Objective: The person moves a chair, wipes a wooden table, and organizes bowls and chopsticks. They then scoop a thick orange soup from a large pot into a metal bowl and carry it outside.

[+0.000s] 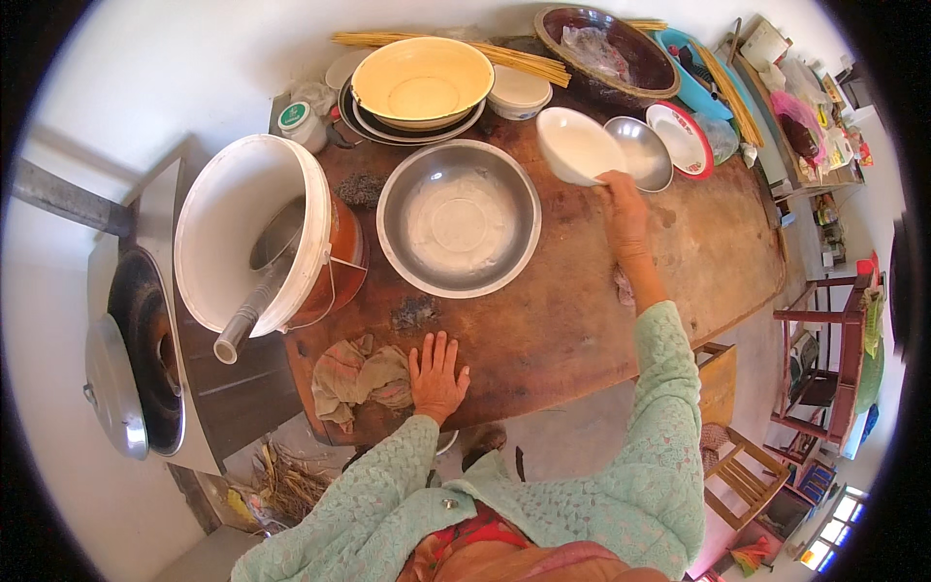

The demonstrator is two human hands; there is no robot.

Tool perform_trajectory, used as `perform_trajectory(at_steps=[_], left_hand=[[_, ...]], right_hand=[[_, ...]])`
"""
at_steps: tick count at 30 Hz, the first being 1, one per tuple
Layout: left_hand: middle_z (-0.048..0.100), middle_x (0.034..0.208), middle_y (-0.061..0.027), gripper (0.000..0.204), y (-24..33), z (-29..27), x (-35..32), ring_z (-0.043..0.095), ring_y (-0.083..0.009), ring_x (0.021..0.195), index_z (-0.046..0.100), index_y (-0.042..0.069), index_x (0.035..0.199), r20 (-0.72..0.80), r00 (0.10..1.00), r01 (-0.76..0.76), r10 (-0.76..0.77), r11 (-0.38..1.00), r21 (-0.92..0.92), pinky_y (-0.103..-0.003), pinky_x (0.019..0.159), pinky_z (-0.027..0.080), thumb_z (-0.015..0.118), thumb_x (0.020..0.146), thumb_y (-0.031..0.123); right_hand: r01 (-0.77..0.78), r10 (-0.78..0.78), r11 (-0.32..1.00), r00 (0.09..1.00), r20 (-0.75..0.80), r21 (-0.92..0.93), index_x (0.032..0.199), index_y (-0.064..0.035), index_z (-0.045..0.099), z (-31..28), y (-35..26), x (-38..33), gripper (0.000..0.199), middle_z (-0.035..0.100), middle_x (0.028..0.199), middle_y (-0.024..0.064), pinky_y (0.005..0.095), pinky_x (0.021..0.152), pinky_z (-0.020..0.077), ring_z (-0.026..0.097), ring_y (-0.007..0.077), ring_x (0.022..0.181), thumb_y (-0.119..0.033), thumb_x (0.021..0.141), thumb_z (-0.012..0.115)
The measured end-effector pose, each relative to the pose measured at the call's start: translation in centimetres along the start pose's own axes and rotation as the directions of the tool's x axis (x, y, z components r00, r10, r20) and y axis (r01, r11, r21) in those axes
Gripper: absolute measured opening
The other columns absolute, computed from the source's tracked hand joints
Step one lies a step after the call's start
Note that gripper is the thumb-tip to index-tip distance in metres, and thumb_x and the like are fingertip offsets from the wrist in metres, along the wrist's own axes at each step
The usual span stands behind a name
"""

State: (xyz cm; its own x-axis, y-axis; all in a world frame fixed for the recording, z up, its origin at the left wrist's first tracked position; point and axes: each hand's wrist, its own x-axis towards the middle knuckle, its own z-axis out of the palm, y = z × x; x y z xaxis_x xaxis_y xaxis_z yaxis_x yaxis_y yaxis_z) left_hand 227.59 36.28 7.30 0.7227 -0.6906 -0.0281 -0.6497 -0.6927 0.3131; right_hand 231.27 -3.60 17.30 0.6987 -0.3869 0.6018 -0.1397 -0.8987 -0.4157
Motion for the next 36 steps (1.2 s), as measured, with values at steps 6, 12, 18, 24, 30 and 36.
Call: perform_trajectory(at_steps=[6, 12, 18, 24, 30, 36], left_hand=[[0.034, 0.141, -0.0103, 0.056, -0.1, 0.1, -0.1, 0.025, -0.029, 0.133, 0.044, 0.009, 0.129, -0.017, 1.0, -0.007, 0.007, 1.0, 0.004, -0.052, 0.105, 0.018, 0.055, 0.08, 0.034], [0.032, 0.141, -0.0133, 0.051, 0.0, -0.3, 0.0, 0.024, -0.0318, 0.132, 0.043, 0.007, 0.128, 0.015, 1.0, -0.015, 0.015, 1.0, -0.01, -0.052, 0.105, 0.016, 0.051, 0.085, 0.033], [0.032, 0.141, -0.0135, 0.05, 0.4, -0.1, 0.0, 0.025, -0.0324, 0.132, 0.042, 0.007, 0.129, 0.021, 1.0, -0.019, 0.019, 1.0, 0.02, -0.051, 0.105, 0.016, 0.05, 0.086, 0.032], [0.031, 0.142, -0.0131, 0.05, 0.4, -0.1, 0.1, 0.024, -0.0319, 0.133, 0.041, 0.006, 0.13, 0.032, 0.999, -0.023, 0.022, 0.999, 0.048, -0.051, 0.106, 0.015, 0.047, 0.088, 0.033], [0.029, 0.143, -0.0129, 0.052, 0.4, 0.2, 0.2, 0.022, -0.0316, 0.133, 0.04, 0.006, 0.13, 0.061, 0.998, -0.022, 0.018, 0.998, 0.059, -0.05, 0.107, 0.013, 0.046, 0.088, 0.034], [0.029, 0.143, -0.0128, 0.052, 0.4, 0.3, 0.0, 0.021, -0.0317, 0.134, 0.04, 0.006, 0.13, 0.06, 0.998, -0.001, -0.003, 0.998, 0.058, -0.05, 0.107, 0.013, 0.046, 0.087, 0.034]], right_hand=[[0.028, -0.029, 0.999, 0.999, 0.028, 0.046, 0.092, -0.0082, 0.057, 4.4, -0.8, -1.6, 0.019, 0.058, 0.091, 0.0094, 0.0364, 0.072, 0.0474, 0.057, 0.0279, 0.085, -0.008, 0.075, 0.065], [-0.004, 0.004, 1.0, 1.0, 0.016, 0.01, 0.092, -0.0084, 0.057, 5.1, 0.9, -1.4, 0.018, 0.058, 0.09, 0.0089, 0.0366, 0.072, 0.0475, 0.056, 0.0279, 0.085, -0.008, 0.076, 0.064], [0.04, -0.041, 0.998, 0.999, -0.02, -0.038, 0.091, -0.0098, 0.057, 7.0, 2.0, -1.5, 0.015, 0.056, 0.088, 0.0065, 0.0366, 0.07, 0.0474, 0.055, 0.0267, 0.085, -0.012, 0.077, 0.062], [-0.003, 0.004, 0.999, 1.0, 0.031, -0.033, 0.091, -0.0108, 0.056, 8.2, 2.2, -2.2, 0.016, 0.053, 0.086, 0.0049, 0.0375, 0.069, 0.0474, 0.054, 0.0258, 0.084, -0.012, 0.076, 0.062], [-0.03, 0.033, 0.998, 0.997, 0.066, -0.047, 0.107, -0.0146, 0.056, 8.8, 3.6, -4.0, 0.034, 0.052, 0.108, 0.0085, 0.0376, 0.076, 0.047, 0.053, 0.0287, 0.095, -0.01, 0.074, 0.064], [-0.169, 0.183, 0.944, 0.983, 0.022, -0.283, 0.129, -0.0241, 0.047, 1.5, 0.8, -8.2, 0.061, 0.032, 0.141, 0.01, 0.0491, 0.098, 0.0298, 0.034, 0.0352, 0.124, -0.021, 0.072, 0.069]])
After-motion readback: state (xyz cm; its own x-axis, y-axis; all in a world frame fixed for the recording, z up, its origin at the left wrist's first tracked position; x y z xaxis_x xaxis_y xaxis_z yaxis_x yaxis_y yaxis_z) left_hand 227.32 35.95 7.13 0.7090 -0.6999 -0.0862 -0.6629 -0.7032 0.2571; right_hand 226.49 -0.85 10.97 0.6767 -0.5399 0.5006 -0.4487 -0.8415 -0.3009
